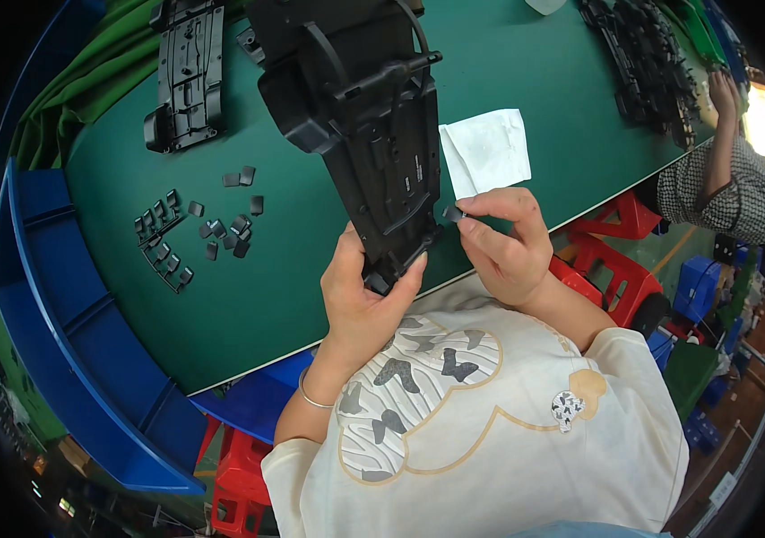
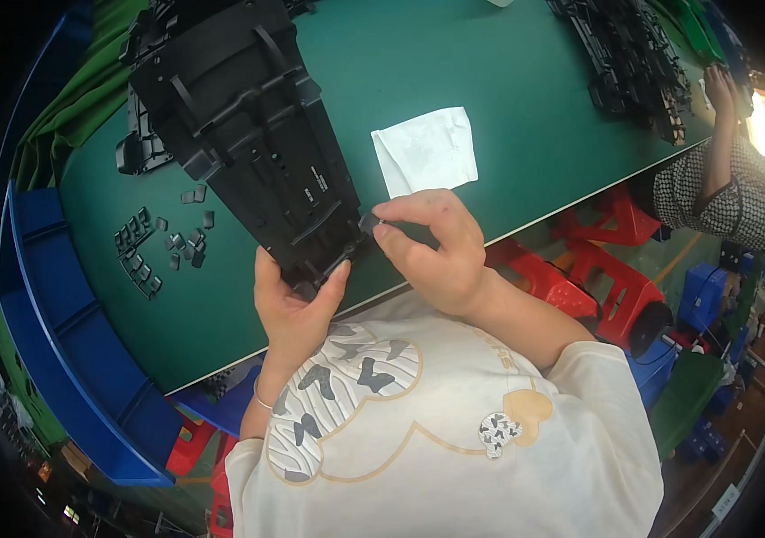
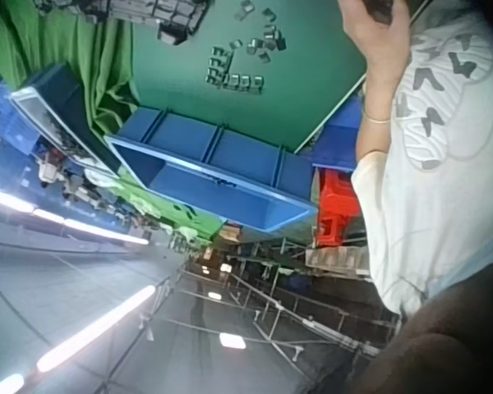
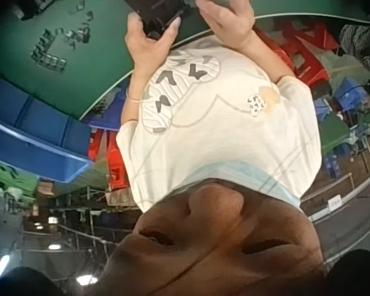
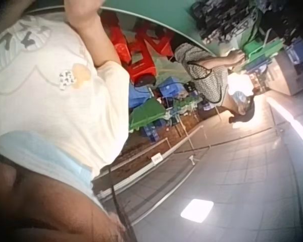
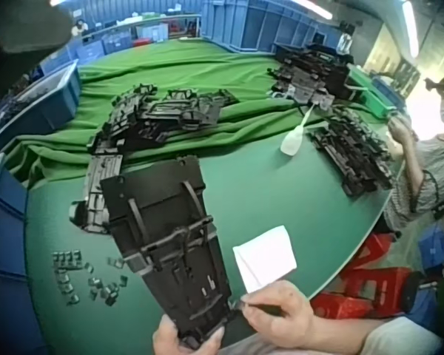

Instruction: The person assembles toy car chassis by attaching small plastic components onto each chassis by hand.

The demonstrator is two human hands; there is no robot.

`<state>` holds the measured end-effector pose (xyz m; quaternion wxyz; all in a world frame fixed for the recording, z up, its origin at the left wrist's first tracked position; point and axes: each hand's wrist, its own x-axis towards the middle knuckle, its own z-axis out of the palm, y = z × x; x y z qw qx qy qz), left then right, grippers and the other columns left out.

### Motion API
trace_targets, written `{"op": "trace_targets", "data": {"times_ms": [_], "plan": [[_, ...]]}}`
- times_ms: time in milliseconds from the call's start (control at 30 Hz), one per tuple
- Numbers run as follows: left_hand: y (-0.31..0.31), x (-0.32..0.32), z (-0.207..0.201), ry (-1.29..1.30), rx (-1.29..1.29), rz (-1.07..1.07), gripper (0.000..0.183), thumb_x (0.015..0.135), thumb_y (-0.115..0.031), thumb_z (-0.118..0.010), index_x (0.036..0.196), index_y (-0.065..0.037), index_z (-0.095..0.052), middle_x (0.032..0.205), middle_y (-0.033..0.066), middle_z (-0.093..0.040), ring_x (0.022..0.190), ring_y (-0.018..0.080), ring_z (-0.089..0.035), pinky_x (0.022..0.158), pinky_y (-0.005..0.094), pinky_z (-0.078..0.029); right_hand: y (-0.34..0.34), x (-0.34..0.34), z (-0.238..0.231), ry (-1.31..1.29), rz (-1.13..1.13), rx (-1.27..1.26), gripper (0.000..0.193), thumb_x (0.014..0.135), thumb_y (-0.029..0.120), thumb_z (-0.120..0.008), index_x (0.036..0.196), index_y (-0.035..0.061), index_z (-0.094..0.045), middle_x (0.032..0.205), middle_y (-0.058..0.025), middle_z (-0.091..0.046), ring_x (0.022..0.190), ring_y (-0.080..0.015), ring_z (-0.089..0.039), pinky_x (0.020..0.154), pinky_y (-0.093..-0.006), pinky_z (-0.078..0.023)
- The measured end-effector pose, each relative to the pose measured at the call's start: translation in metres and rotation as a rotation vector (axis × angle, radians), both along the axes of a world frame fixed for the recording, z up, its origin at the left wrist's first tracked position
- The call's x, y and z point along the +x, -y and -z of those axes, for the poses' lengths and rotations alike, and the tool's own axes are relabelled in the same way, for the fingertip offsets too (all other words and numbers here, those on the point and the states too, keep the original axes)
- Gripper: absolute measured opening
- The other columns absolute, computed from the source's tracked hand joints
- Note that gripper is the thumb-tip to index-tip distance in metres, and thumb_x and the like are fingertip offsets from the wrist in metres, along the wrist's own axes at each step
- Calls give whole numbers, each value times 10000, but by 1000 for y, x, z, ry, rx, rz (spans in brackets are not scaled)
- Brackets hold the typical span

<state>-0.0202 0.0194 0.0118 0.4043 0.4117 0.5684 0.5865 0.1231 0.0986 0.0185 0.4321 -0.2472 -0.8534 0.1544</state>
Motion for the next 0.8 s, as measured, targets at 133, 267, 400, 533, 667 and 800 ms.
{"op": "trace_targets", "data": {"times_ms": [133,267,400,533,667,800], "plan": [[1,-1,3,-64,24,12,415,654,0,-663,1014,23,-458,952,127,-543,783,169,-560,675,245,-437,1,0,3,-16,6,3,152,602,-54,-637,719,-19,-545,847,-128,-552,717,-237,-551,589,-305,-454],[2,1,3,-74,11,-8,425,647,-3,-666,1016,25,-457,944,126,-546,770,170,-562,663,246,-438,1,-2,3,-14,2,-22,148,602,-54,-637,709,-20,-540,848,-128,-553,711,-238,-549,590,-304,-451],[2,0,3,-99,15,-10,433,647,-4,-667,1024,28,-456,942,124,-549,764,169,-563,661,248,-439,0,-3,4,-7,2,-22,146,601,-50,-638,705,-20,-540,846,-126,-553,707,-237,-547,586,-301,-447],[1,0,4,-106,40,-5,442,647,-7,-669,1033,28,-455,943,124,-548,764,170,-564,662,249,-440,0,-2,4,-9,8,-14,153,592,-43,-641,710,-23,-547,841,-127,-553,707,-235,-547,587,-301,-445],[2,-1,3,-127,28,1,445,645,-8,-670,1034,27,-456,941,124,-549,761,172,-565,659,249,-440,0,-3,4,-13,11,-18,157,585,-38,-641,713,-22,-553,838,-125,-553,708,-233,-547,589,-301,-444],[1,0,1,-119,18,-5,445,642,-8,-671,1032,25,-458,931,121,-550,756,175,-566,655,250,-441,-1,-4,3,-14,19,-26,152,585,-35,-640,710,-19,-555,835,-122,-554,707,-232,-547,587,-300,-442]]}}
